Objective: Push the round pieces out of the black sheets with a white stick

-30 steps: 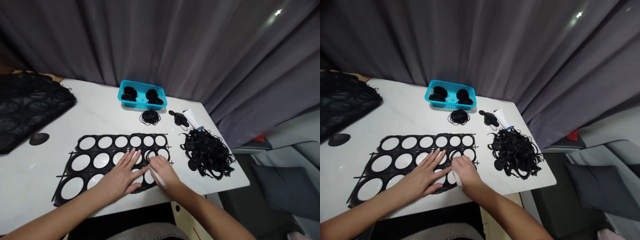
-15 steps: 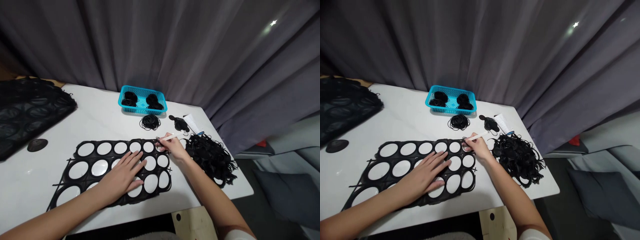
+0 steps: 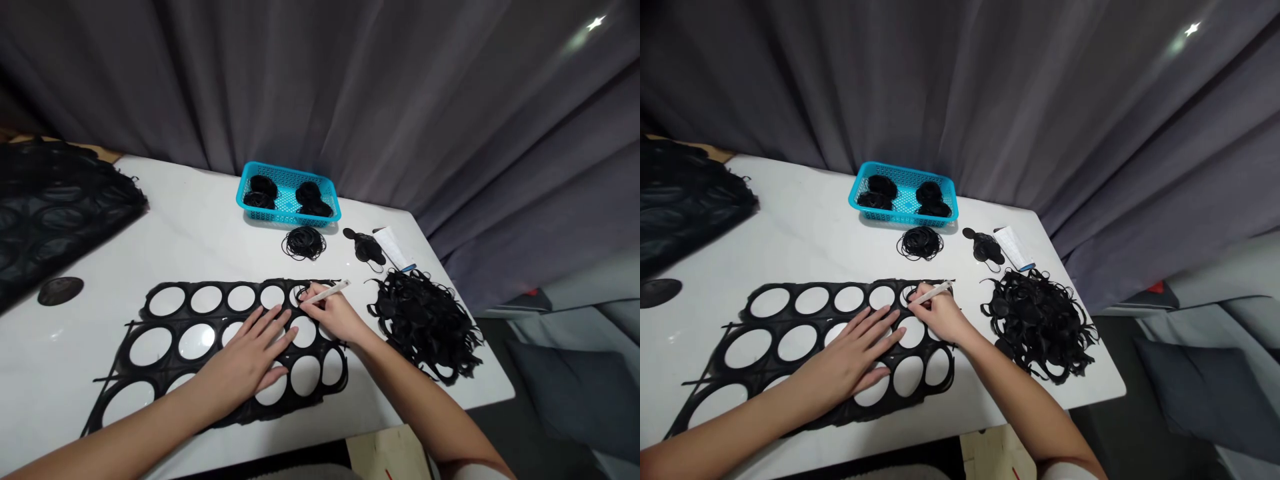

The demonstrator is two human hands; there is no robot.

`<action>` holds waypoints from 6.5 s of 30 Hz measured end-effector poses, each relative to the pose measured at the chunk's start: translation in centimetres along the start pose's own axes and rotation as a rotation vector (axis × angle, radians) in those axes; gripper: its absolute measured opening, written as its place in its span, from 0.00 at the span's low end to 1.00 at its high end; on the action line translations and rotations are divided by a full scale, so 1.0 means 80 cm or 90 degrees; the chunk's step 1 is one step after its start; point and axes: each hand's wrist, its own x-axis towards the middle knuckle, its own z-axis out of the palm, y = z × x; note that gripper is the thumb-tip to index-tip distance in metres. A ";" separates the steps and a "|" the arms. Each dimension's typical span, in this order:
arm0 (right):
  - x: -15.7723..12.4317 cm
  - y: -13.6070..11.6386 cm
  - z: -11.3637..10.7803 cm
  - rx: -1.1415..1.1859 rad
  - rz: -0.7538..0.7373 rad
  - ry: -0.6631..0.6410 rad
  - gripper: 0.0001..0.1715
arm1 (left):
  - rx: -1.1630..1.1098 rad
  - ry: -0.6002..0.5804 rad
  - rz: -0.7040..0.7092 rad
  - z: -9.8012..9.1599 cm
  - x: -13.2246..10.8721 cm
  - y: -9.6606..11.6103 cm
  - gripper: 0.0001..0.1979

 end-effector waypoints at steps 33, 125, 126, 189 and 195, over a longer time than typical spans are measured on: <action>0.041 -0.001 -0.057 0.302 0.099 0.205 0.23 | -0.035 0.003 -0.060 -0.023 -0.006 -0.007 0.29; 0.050 -0.046 0.114 -0.049 -0.096 -0.040 0.07 | 0.015 0.056 -0.163 -0.033 -0.093 -0.052 0.26; 0.051 -0.046 0.114 -0.055 -0.099 -0.038 0.07 | 0.017 0.050 -0.163 -0.033 -0.093 -0.052 0.26; 0.073 -0.075 0.175 -0.036 -0.133 -0.082 0.10 | 0.027 0.107 -0.291 -0.028 -0.151 -0.051 0.25; 0.073 -0.079 0.174 -0.048 -0.142 -0.079 0.10 | 0.057 0.100 -0.285 -0.030 -0.150 -0.051 0.25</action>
